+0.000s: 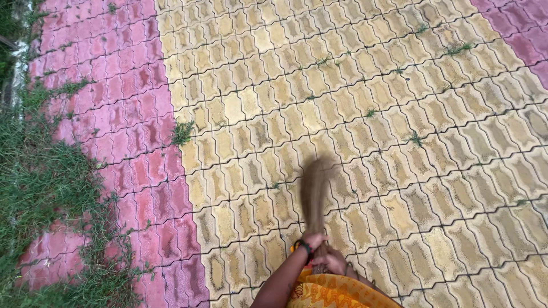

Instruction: The person sweeps a paved outdoor walkway using a broom made of sticks, moving the broom across the patterned tiles to clear debris while walking forward.

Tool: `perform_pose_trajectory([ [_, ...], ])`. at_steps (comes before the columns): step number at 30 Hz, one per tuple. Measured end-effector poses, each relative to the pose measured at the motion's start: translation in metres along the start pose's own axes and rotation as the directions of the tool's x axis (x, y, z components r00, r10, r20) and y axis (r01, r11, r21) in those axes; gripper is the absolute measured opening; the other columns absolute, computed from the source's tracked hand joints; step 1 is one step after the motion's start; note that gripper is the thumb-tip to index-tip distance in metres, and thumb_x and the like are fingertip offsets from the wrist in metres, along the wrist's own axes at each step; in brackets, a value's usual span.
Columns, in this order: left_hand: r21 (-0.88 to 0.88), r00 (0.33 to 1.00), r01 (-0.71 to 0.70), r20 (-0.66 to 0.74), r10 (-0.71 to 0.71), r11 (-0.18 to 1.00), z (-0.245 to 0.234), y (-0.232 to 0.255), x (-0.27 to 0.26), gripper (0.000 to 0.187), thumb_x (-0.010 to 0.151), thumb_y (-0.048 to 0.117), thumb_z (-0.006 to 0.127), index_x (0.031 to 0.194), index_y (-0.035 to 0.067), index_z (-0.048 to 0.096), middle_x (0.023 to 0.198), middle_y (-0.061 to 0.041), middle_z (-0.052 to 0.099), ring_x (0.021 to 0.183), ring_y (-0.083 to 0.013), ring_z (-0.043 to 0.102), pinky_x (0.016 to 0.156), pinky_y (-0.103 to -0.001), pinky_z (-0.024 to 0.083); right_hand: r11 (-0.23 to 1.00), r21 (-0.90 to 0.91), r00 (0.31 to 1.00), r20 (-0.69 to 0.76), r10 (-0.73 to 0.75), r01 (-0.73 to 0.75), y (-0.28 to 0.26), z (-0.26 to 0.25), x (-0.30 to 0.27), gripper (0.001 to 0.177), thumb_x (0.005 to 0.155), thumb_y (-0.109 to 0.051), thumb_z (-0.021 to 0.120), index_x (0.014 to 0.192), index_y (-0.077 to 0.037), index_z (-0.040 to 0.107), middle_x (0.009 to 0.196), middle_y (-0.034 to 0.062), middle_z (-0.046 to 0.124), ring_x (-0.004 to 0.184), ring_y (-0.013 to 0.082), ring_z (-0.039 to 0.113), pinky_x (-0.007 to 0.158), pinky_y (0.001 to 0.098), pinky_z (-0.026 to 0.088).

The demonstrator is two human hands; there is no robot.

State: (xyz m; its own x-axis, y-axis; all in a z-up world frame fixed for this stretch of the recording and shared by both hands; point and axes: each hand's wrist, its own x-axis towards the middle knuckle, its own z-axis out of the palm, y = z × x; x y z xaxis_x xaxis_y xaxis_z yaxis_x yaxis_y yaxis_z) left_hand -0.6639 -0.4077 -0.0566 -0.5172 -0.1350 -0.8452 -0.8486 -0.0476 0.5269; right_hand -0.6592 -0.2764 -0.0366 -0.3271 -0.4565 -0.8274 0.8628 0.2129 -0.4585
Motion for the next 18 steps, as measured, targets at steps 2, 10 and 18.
perform_pose_trajectory([
  [2, -0.236, 0.980, 0.120, -0.130, -0.154, 0.964, -0.011, -0.019, -0.011, 0.046, 0.075, 0.030, 0.084, 0.102, -0.006, 0.073, 0.096, -0.018, 0.077, 0.083, -0.0261, 0.075, 0.076, -0.037, 0.059, 0.923, -0.372, 0.957, 0.289, 0.010, 0.102, -0.003, 0.005, 0.008, 0.069, 0.067, -0.009, 0.087, 0.129, 0.012, 0.065, 0.117, 0.0180, 0.073, 0.105, 0.0256, 0.071, 0.094, 0.0321, 0.056],
  [10, -0.468, 0.754, 0.109, -0.536, -0.380, 0.877, -0.049, -0.042, -0.037, 0.045, 0.075, 0.026, 0.083, 0.094, -0.013, 0.075, 0.090, -0.022, 0.077, 0.075, -0.0287, 0.074, 0.072, -0.040, 0.055, 0.794, -0.602, 0.913, 0.363, 0.186, 0.078, -0.028, 0.027, 0.036, 0.090, 0.068, -0.010, 0.091, 0.145, 0.004, 0.047, 0.128, 0.0147, 0.067, 0.117, 0.0213, 0.064, 0.103, 0.0342, 0.050],
  [18, -0.414, 0.855, -0.155, -0.511, -0.088, 0.897, -0.043, 0.016, -0.025, 0.044, 0.077, 0.025, 0.081, 0.105, -0.003, 0.061, 0.092, -0.018, 0.073, 0.081, -0.0284, 0.074, 0.076, -0.040, 0.059, 0.940, -0.342, 0.947, 0.302, 0.113, -0.003, -0.051, 0.010, 0.011, 0.105, 0.063, 0.004, 0.081, 0.154, -0.002, 0.031, 0.127, 0.0188, 0.068, 0.109, 0.0281, 0.072, 0.098, 0.0351, 0.058],
])
